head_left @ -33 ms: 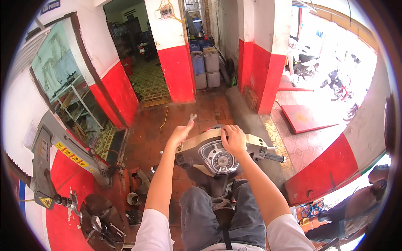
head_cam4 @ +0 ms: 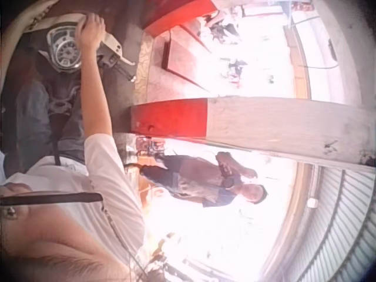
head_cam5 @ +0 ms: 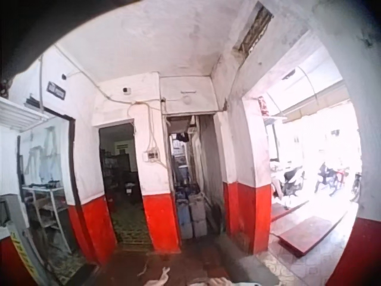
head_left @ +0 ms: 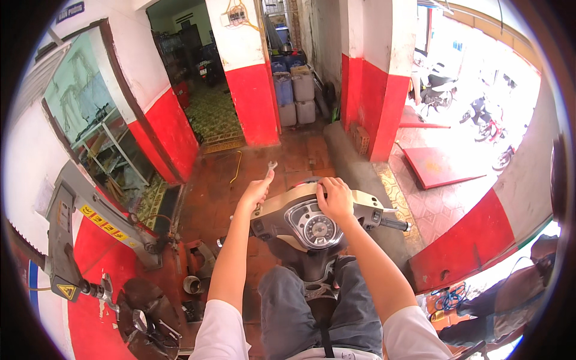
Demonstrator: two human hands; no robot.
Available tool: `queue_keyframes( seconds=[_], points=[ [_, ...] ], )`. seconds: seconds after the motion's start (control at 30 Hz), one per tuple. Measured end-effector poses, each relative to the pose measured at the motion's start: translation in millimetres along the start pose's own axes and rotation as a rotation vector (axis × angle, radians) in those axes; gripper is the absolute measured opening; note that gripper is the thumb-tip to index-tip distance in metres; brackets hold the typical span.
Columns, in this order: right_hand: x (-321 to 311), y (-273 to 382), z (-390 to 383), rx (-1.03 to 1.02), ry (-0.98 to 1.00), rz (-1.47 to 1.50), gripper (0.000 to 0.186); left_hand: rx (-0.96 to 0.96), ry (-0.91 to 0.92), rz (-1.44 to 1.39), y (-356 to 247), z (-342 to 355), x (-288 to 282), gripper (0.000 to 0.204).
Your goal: The person uses a wrench to tighten or loosen bolts on a scooter's handlebars and then attaches a side mirror by hand.
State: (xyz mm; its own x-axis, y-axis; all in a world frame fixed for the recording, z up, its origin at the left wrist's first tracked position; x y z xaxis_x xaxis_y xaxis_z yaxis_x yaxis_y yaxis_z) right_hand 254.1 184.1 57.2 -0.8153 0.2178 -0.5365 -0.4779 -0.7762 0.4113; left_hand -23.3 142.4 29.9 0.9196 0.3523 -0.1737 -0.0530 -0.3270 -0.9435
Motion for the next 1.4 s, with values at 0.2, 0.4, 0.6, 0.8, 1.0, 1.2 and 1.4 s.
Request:
queue_keyframes(
  seconds=[0.2,0.4,0.6,0.8,1.0,1.2,1.4],
  points=[
    [4,0,-2,0.004,-0.021,0.044,0.014,-0.121,-0.122,-0.604,26,6,-26,0.049],
    [0,-7,-1,0.007,-0.044,0.03,0.014,-0.008,-0.153,-1.232,51,-30,-45,0.048],
    [8,-3,-4,0.0,-0.069,0.034,0.014,0.355,-0.275,-1.045,81,-94,-32,0.018],
    [2,-5,-4,0.027,-0.031,0.033,0.015,1.1,-0.299,0.354,44,-114,8,0.053],
    [-3,-7,0,0.014,-0.053,0.024,0.014,0.906,0.035,0.696,-23,-116,28,0.054],
    [3,-3,-3,0.03,-0.028,0.021,0.014,0.596,0.295,0.651,-24,-58,21,0.051],
    [5,-9,-5,0.029,-0.043,0.016,0.017,0.373,0.242,0.483,-24,-21,28,0.041]
  ],
)
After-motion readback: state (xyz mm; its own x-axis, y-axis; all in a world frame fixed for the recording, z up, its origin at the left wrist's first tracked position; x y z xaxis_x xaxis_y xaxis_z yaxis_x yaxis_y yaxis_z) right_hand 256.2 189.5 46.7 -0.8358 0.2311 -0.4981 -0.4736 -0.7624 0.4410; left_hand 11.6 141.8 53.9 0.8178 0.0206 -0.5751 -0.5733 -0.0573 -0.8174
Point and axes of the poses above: each hand's wrist, its own z-axis towards the middle knuckle, its own x-axis out of the palm, y = z × x, the point moved 2 cm from there along z, towards the middle knuckle, and after that the axes turned 1 degree about -y, right-handed, at the moved point
